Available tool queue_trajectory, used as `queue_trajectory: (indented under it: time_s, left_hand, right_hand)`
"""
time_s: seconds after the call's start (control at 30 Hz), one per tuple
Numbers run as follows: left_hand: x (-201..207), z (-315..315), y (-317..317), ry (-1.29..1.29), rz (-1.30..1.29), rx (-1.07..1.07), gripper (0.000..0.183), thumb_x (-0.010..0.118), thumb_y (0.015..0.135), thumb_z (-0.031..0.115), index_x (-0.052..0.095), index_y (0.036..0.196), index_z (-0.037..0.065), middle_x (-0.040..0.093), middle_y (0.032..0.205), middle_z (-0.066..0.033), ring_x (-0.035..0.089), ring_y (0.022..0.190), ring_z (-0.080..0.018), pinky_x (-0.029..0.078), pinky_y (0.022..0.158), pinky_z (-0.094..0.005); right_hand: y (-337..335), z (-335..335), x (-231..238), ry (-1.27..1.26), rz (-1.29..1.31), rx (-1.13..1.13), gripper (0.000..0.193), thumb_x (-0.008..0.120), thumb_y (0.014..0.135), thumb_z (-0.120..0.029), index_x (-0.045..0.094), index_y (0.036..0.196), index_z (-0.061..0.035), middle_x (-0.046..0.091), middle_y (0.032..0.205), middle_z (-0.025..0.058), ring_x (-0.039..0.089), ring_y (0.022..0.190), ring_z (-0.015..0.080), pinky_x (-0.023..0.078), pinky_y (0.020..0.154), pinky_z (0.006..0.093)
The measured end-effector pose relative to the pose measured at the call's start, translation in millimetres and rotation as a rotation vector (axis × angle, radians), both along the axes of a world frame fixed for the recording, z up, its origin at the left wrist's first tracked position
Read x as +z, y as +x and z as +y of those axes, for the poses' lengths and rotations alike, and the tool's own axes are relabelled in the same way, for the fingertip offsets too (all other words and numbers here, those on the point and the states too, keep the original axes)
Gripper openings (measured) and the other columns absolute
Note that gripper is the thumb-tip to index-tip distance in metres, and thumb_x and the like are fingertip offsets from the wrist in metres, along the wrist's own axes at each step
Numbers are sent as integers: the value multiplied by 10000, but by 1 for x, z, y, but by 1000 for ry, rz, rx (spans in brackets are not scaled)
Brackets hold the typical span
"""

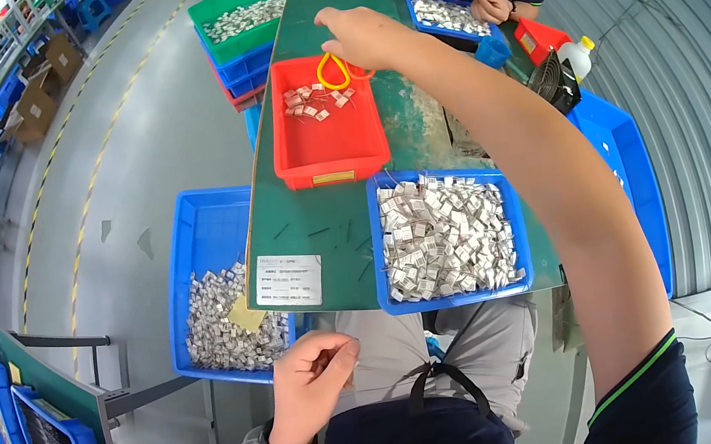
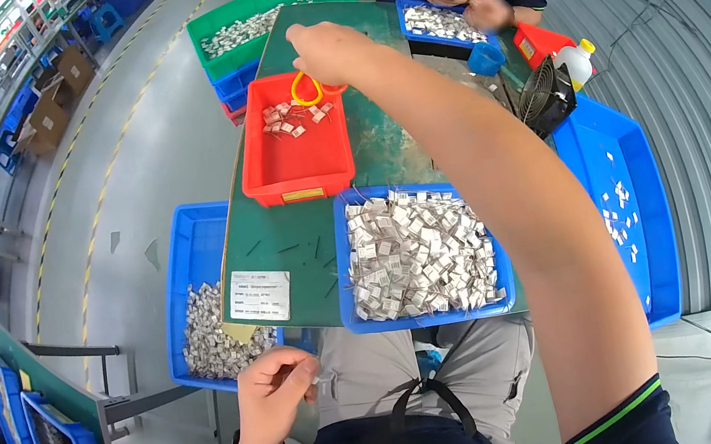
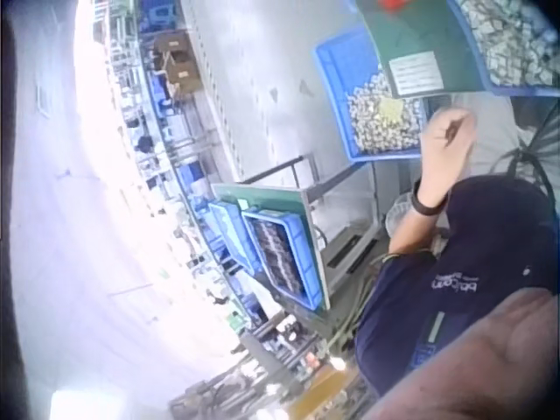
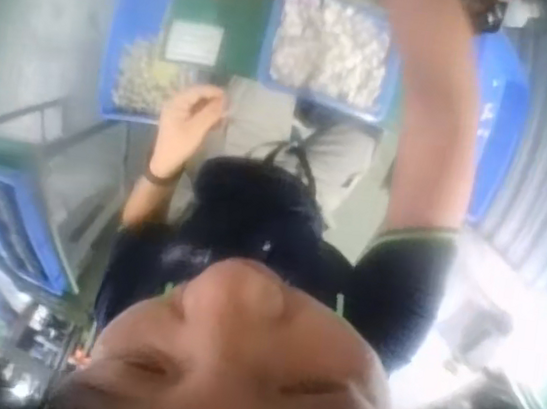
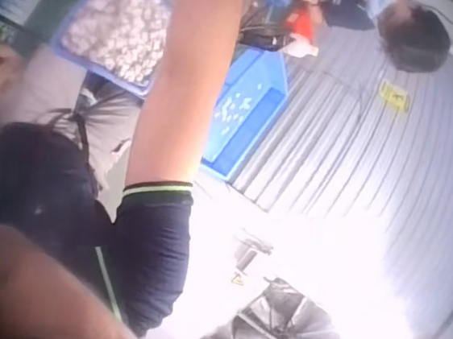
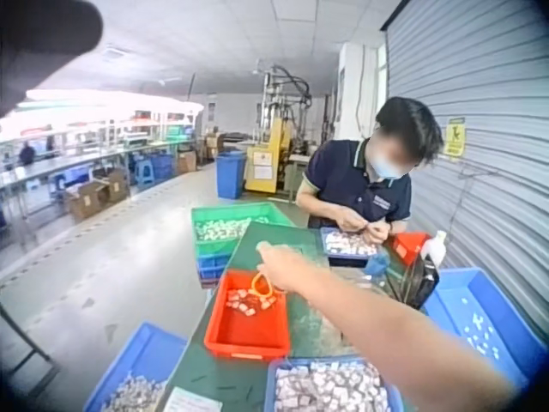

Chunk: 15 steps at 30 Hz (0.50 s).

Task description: The person sits at a workstation and uses yellow-handled scissors to trim the leads of small white rectangular electronic components. They then insert a thin metal wire into the trimmed component and place the finished assembly into a blue tray. The process is repeated for multiple units.

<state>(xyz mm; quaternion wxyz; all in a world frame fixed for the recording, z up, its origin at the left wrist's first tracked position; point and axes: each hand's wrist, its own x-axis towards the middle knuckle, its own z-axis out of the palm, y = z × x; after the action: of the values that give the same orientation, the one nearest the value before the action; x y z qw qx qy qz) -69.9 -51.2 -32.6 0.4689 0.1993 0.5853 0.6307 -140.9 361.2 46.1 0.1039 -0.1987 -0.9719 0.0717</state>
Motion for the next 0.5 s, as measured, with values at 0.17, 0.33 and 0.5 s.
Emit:
queue_trajectory:
  time_s: [0.17, 0.33, 0.5]
  left_hand:
    - [-3, 0, 4, 3, 15, -34, 49, 662, 930, 26, 663, 934, -23, 612, 771, -25, 570, 615, -77, 443, 548, -222]
    - [0, -2, 1, 6, 62, -30, 48, 655, 934, 16, 666, 965, -19, 586, 817, -9, 557, 630, -55, 420, 545, -209]
    - [14, 6, 10, 64, -15, 15, 83, 676, 916, 13, 679, 981, -38, 646, 799, -46, 584, 613, -92, 467, 549, -235]
  right_hand:
    - [3, -38, 0, 107, -157, -176, 333, 653, 869, -162, 560, 1132, 20, 699, 1034, 218, 691, 978, 366, 555, 804, 466]
    - [-15, -46, -17, 138, -120, -354, 292, 679, 817, -114, 572, 1049, 27, 719, 973, 197, 716, 927, 357, 575, 765, 458]
    - [3, -43, -5, 160, -117, -290, 282, 696, 823, -151, 651, 1049, 11, 730, 949, 186, 723, 925, 309, 572, 746, 414]
